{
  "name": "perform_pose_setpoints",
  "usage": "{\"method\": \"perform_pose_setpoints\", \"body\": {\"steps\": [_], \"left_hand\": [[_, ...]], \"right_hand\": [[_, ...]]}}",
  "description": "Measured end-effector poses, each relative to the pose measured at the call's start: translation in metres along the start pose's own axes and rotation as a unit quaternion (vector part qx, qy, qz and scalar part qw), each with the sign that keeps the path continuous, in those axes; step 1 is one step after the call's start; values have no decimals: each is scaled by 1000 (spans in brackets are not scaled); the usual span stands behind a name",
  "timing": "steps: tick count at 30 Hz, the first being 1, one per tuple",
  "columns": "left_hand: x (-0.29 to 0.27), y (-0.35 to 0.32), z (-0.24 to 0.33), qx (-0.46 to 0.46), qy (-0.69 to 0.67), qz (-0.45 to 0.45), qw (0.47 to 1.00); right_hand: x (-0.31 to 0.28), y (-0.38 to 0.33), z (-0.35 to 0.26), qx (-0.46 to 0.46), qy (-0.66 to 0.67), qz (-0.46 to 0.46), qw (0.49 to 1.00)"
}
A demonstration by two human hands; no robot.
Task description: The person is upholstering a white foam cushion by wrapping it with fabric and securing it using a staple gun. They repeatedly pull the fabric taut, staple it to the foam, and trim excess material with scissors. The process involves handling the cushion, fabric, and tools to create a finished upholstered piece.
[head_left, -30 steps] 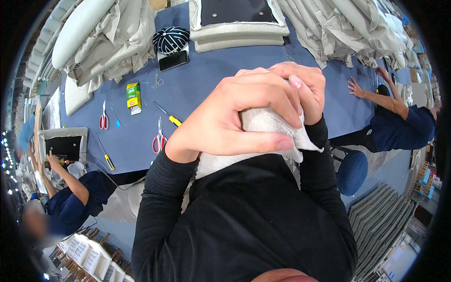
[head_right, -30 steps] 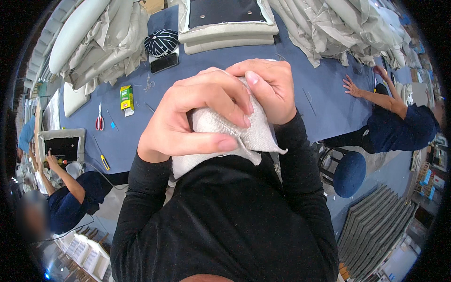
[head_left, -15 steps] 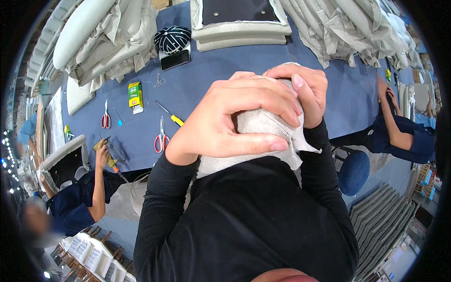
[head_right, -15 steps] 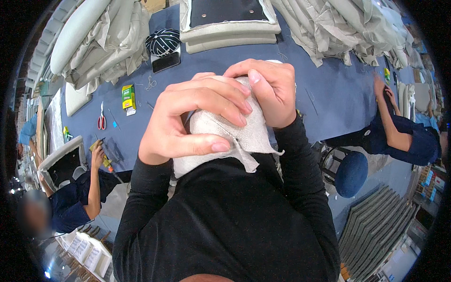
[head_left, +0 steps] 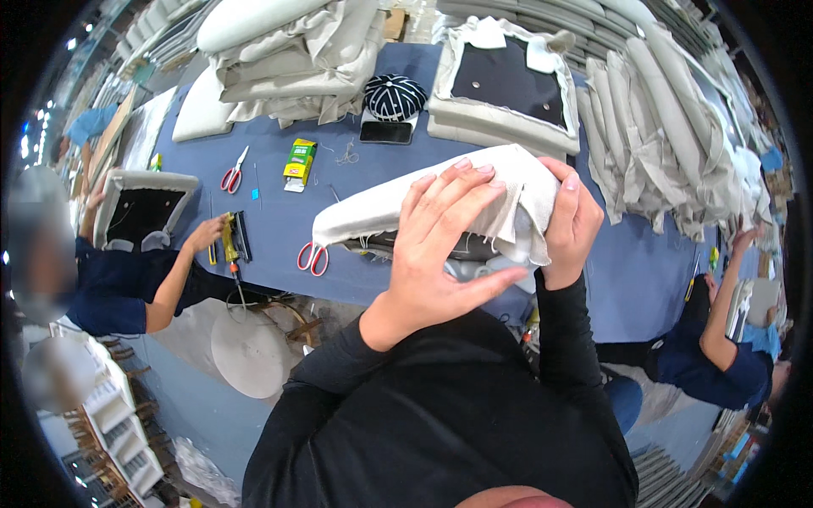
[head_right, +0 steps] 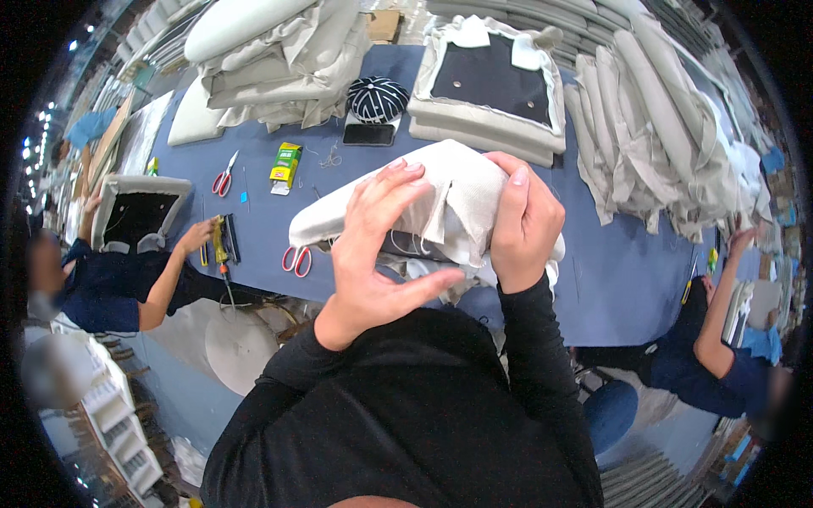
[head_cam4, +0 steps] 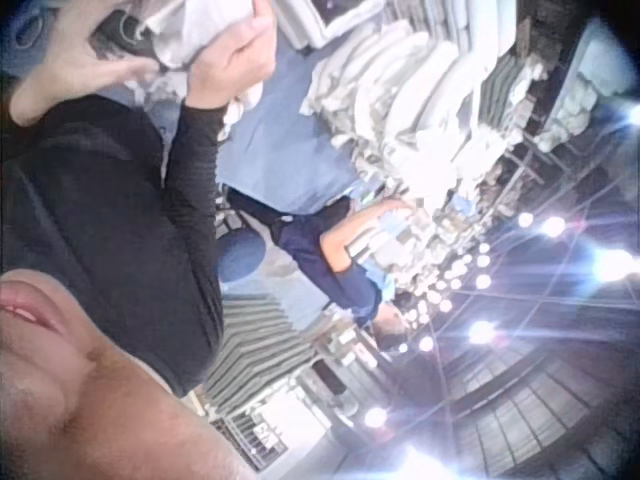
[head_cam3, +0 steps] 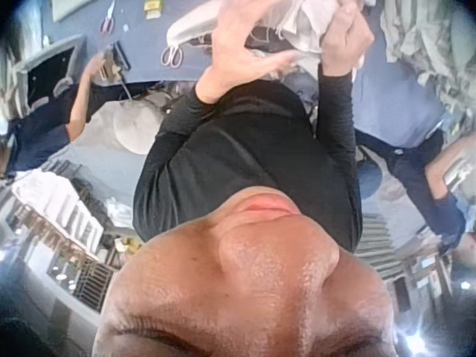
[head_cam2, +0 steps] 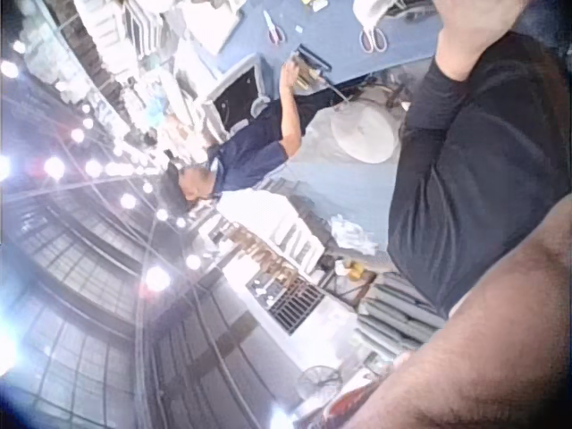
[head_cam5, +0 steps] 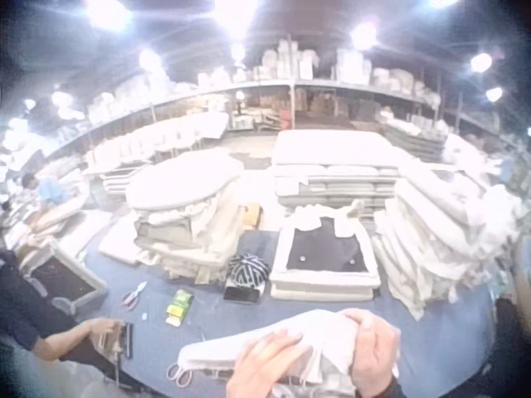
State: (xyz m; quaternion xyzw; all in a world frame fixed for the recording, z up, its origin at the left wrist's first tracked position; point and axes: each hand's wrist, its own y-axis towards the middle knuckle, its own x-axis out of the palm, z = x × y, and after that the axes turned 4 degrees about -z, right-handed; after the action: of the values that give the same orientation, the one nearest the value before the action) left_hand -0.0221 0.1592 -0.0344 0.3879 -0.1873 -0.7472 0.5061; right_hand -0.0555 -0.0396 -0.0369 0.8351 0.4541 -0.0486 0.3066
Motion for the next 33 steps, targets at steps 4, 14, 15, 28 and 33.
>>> {"method": "perform_pose_setpoints", "body": {"steps": [4, 14, 15, 28, 33], "left_hand": [[15, -4, -14, 10, -20, 86, 996], [7, -7, -20, -29, -212, 36, 976], [7, -8, -20, -31, -216, 35, 975], [16, 20, -13, -166, -268, 172, 933], [21, 3, -22, 2, 79, 194, 978]], "right_hand": [[-1, -3, -9, -6, 31, -31, 999], [-20, -11, -17, -100, 60, -79, 990], [-18, -13, -11, -134, 71, -60, 987], [-10, -5, -30, -115, 95, -46, 988], [19, 11, -30, -95, 69, 4, 993]]}}
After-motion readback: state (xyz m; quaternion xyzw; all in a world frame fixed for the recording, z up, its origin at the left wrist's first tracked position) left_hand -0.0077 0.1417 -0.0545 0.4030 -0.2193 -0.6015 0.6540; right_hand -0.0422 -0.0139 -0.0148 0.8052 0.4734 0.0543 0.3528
